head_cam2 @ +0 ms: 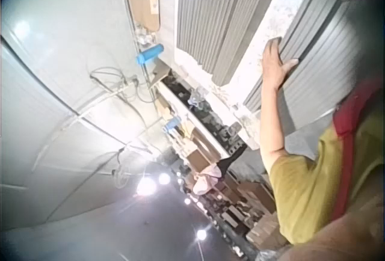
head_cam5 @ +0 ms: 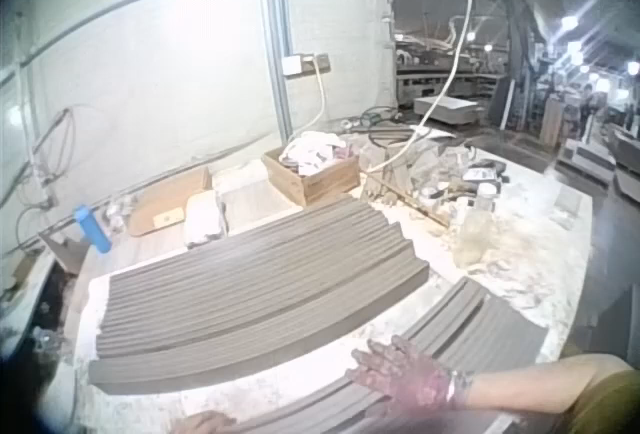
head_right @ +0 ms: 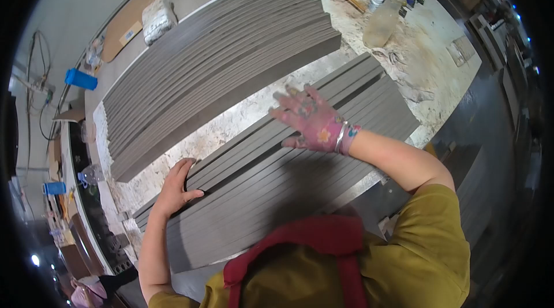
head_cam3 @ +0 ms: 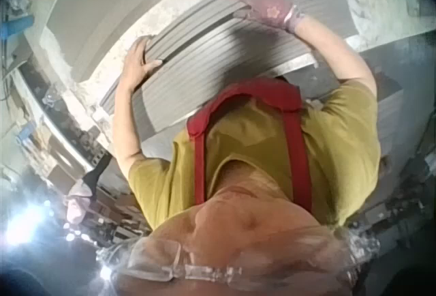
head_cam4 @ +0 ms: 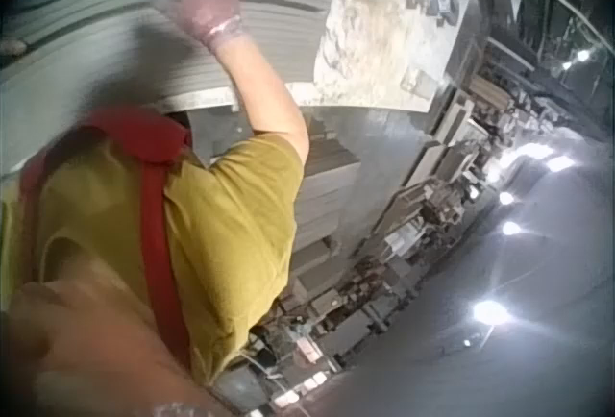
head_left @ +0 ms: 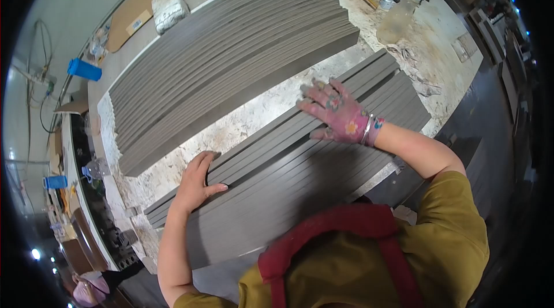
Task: The person wipes the surface of several slatted wooden panels with a cloth and stacks them on top of one another on a workbench.
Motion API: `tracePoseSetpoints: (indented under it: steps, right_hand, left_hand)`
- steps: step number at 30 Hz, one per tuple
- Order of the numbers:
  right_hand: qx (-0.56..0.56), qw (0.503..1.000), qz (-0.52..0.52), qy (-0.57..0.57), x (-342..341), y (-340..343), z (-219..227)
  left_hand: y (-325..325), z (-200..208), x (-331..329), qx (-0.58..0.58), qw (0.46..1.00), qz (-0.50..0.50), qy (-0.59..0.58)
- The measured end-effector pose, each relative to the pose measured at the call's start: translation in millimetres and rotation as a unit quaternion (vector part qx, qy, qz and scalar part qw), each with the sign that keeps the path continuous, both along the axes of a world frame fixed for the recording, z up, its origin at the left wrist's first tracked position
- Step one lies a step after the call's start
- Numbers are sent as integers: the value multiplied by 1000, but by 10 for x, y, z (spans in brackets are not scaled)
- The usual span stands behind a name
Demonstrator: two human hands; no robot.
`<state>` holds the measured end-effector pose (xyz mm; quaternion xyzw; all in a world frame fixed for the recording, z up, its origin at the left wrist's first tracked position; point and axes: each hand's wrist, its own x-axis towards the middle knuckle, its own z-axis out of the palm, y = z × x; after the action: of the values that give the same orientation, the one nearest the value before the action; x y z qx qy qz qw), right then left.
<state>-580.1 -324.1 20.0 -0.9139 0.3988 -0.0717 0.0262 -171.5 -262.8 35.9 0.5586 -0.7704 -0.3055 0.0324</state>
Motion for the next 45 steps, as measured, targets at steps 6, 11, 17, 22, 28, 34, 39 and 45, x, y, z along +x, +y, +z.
tracePoseSetpoints:
  steps: [6,11,17,22,28,34,39,45]
  right_hand:
    - [55,995,68,-39,13,294,55]
    - [22,985,132,-105,214,7,229]
    - [609,791,-21,54,933,-1066,458]
    - [672,725,147,-29,1283,-1229,383]
    - [429,867,231,103,1583,-1112,233]
    - [119,962,231,86,1359,-483,152]
    - [53,968,231,79,1188,-317,-102]
    - [-51,983,175,22,1045,-806,-245]
  left_hand:
    - [-15,49,-67,-9,997,17,-74]
    - [84,79,-159,-35,993,13,-108]
    - [209,114,-322,-236,953,11,-187]
    - [243,390,-329,-363,897,15,-251]
    - [235,152,-249,-292,906,41,-303]
    - [89,-28,-83,-216,954,13,-207]
    - [54,-225,-11,-192,965,34,-177]
    - [-223,-320,55,-337,919,64,-195]
